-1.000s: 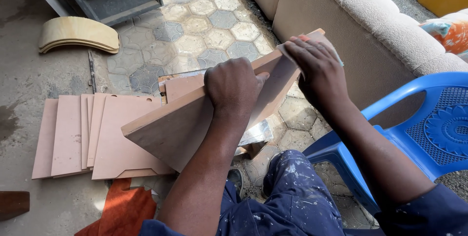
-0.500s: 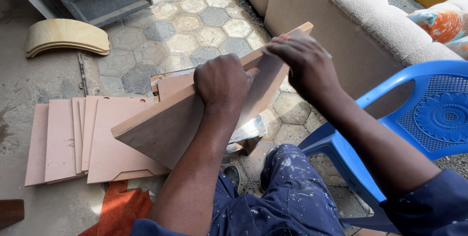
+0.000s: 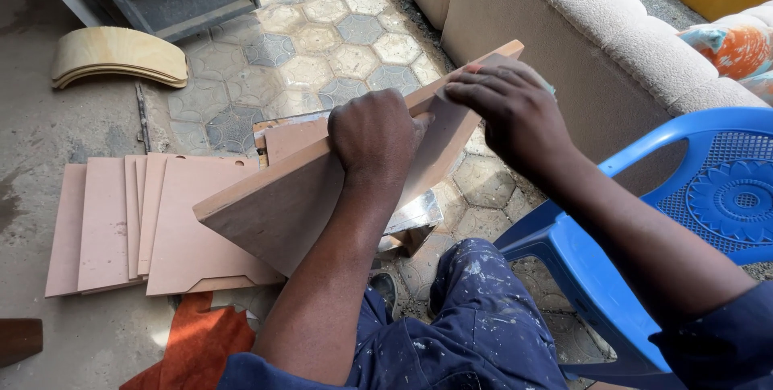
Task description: The person sands the edges and surfaces of a rectangular wooden board using a sanding block. They hold the board with one hand and rub the sanding block along the edges and flat areas. The person flips the board over to sand the other side.
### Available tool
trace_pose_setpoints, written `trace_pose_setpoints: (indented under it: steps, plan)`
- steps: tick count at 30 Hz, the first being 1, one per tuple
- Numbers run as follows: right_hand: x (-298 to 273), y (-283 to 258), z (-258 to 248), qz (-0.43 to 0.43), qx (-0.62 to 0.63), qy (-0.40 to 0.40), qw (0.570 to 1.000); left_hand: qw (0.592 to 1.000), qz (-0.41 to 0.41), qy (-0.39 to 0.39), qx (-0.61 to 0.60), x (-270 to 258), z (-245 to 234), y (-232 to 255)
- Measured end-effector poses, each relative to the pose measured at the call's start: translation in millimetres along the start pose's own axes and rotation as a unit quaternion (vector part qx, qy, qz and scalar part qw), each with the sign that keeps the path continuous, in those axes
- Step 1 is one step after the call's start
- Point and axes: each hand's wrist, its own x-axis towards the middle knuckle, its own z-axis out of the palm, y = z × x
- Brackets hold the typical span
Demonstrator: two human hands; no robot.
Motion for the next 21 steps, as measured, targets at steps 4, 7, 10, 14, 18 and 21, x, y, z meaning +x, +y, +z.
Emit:
trace_pose_setpoints:
  steps: [4,7,10,14,18,21]
  plan:
    - [-13,38,8,0.011,-0.144,-0.026,0.989,1.000,0.002,-0.012,0.017,2,3,1]
    - [-10,6,4,0.014,-0.052,-0.053,0.997,1.000,-0.003,-0.013,0.000,2,4,-1]
    - [-70,41,21,0.047,-0.142,-0.150,0.977,1.000,0.009,0.003,0.008,-11,1,0]
    - [-70,10,16,0.120,-0.029,-0.087,0.988,1.000,-0.017,-0.002,0.014,-3,5,-12]
    - [-36,-30,-4,0.155,0.038,0.088,0.983,0.999,0.001,0.028,0.018,8,20,0]
    - [-12,-37,-12,0.243,0.131,0.136,0.951,0.998,0.021,0.059,0.022,6,23,1]
